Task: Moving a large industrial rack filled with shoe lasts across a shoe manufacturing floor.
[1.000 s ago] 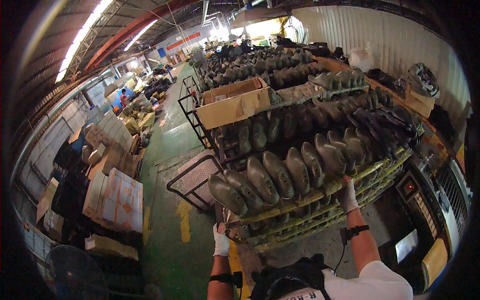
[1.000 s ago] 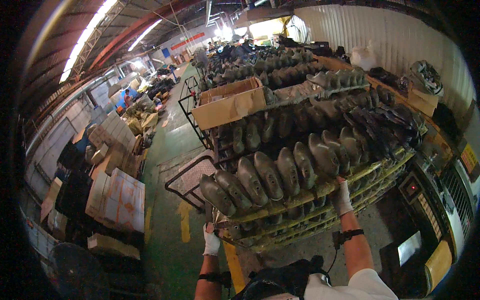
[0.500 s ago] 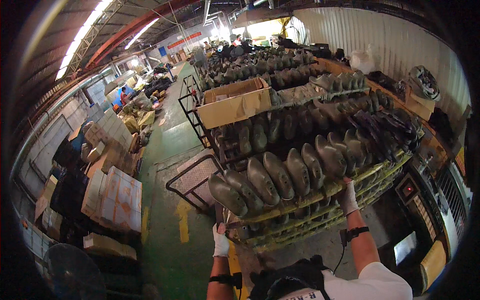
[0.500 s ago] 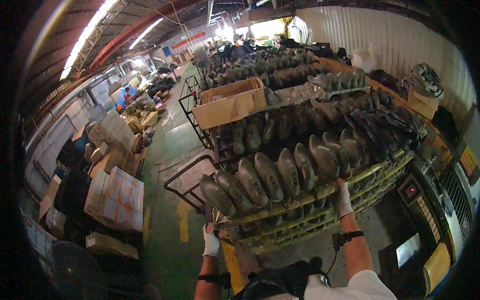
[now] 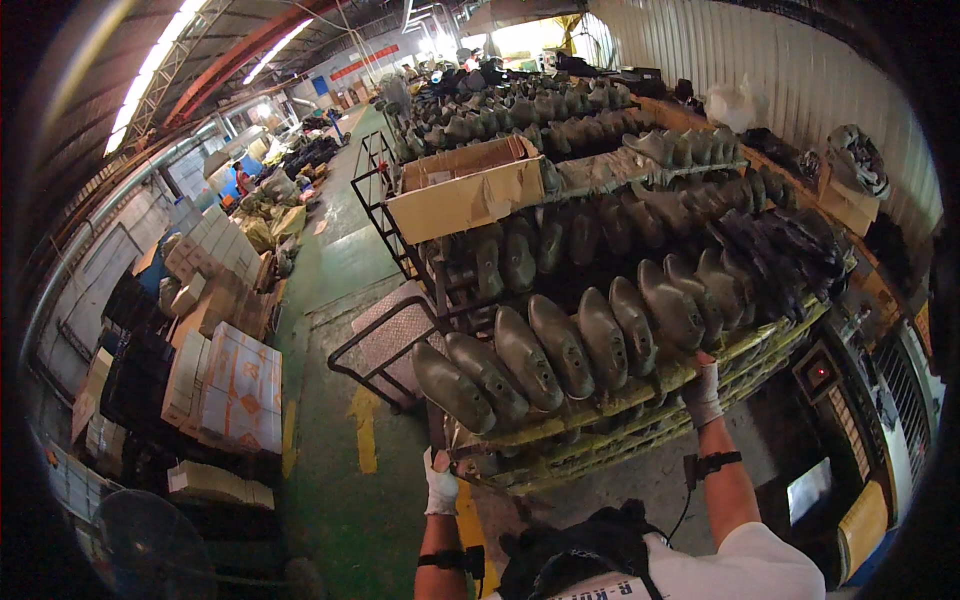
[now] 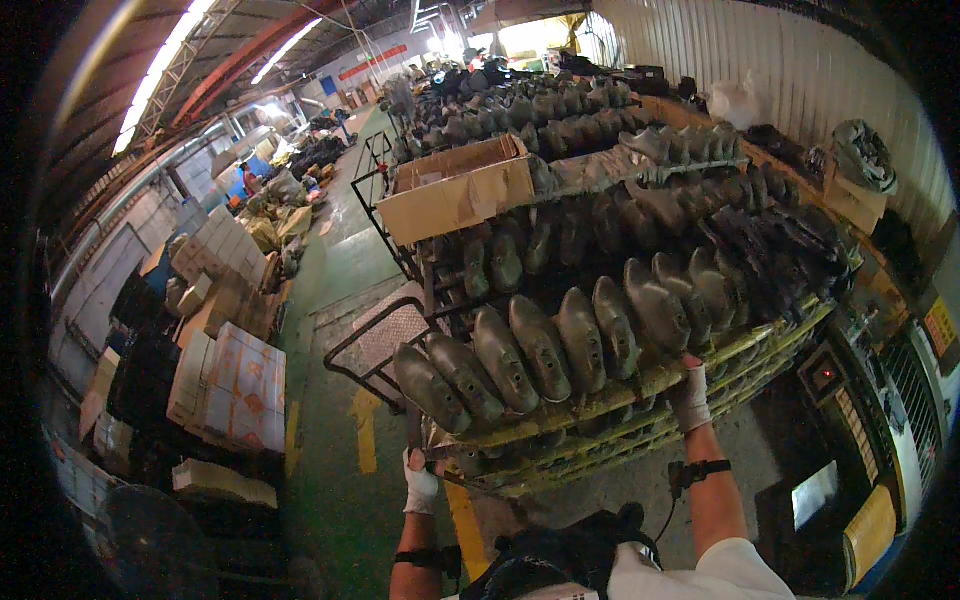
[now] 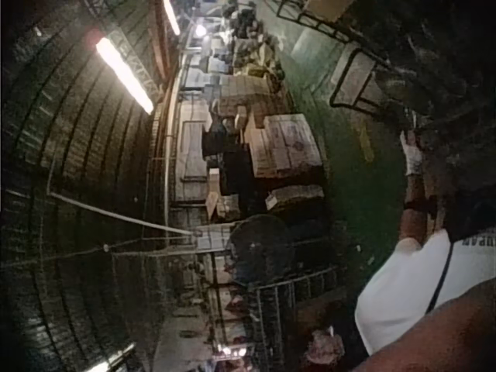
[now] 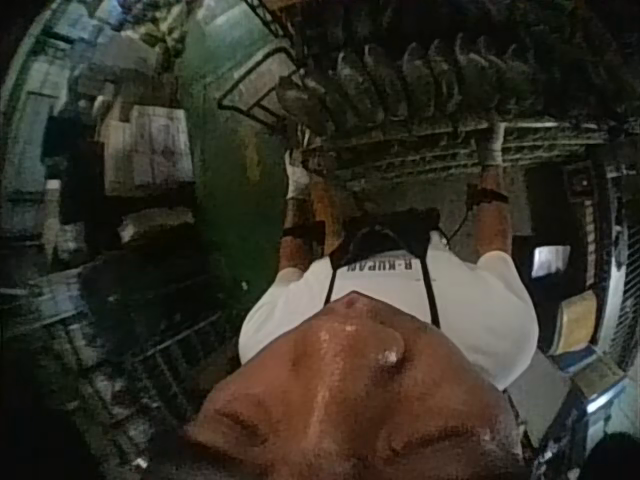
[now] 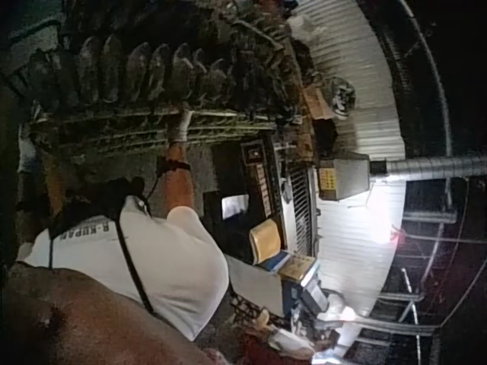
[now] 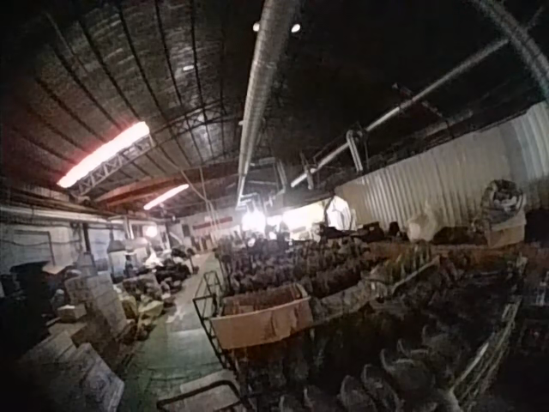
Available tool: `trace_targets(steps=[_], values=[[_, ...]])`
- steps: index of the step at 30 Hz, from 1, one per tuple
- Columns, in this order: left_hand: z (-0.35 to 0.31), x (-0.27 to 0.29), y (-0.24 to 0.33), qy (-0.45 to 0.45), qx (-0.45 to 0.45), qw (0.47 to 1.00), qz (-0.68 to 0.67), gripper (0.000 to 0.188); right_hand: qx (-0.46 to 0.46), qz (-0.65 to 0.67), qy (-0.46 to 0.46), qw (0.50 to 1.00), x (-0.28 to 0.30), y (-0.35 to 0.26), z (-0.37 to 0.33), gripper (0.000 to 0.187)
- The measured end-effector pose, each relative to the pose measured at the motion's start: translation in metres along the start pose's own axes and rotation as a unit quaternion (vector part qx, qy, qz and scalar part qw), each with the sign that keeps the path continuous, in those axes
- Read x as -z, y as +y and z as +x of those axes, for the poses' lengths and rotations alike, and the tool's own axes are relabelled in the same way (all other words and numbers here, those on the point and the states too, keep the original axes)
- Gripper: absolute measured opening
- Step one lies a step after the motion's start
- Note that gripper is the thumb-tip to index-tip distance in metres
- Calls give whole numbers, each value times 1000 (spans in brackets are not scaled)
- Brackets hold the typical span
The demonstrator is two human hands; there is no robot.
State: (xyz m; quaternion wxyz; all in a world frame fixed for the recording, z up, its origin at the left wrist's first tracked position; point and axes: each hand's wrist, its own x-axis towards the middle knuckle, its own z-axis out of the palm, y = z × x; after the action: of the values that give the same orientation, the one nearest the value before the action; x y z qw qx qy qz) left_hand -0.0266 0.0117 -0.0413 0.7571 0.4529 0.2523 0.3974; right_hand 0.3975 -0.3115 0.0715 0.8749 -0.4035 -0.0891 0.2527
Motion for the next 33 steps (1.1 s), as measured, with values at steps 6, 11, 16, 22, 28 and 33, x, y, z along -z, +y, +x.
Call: trace_targets(steps=[6,11,16,22,28,33], values=[[4,3,-9,27,-18,999,37,50,95,-196,-62,974,44,17,26,39],[6,-2,-15,2,-52,995,83,53,148,-286,-53,945,62,15,22,37],[4,29,-14,-9,17,999,50,47,-17,35,-38,999,24,8,18,42],[8,28,-21,28,20,999,6,37,50,-87,-55,993,45,18,27,47],[0,-27,7,39,-5,999,1,41,-8,16,-32,999,40,14,22,48],[-11,-60,43,-25,-21,999,35,45,-16,62,-32,997,20,6,5,46]])
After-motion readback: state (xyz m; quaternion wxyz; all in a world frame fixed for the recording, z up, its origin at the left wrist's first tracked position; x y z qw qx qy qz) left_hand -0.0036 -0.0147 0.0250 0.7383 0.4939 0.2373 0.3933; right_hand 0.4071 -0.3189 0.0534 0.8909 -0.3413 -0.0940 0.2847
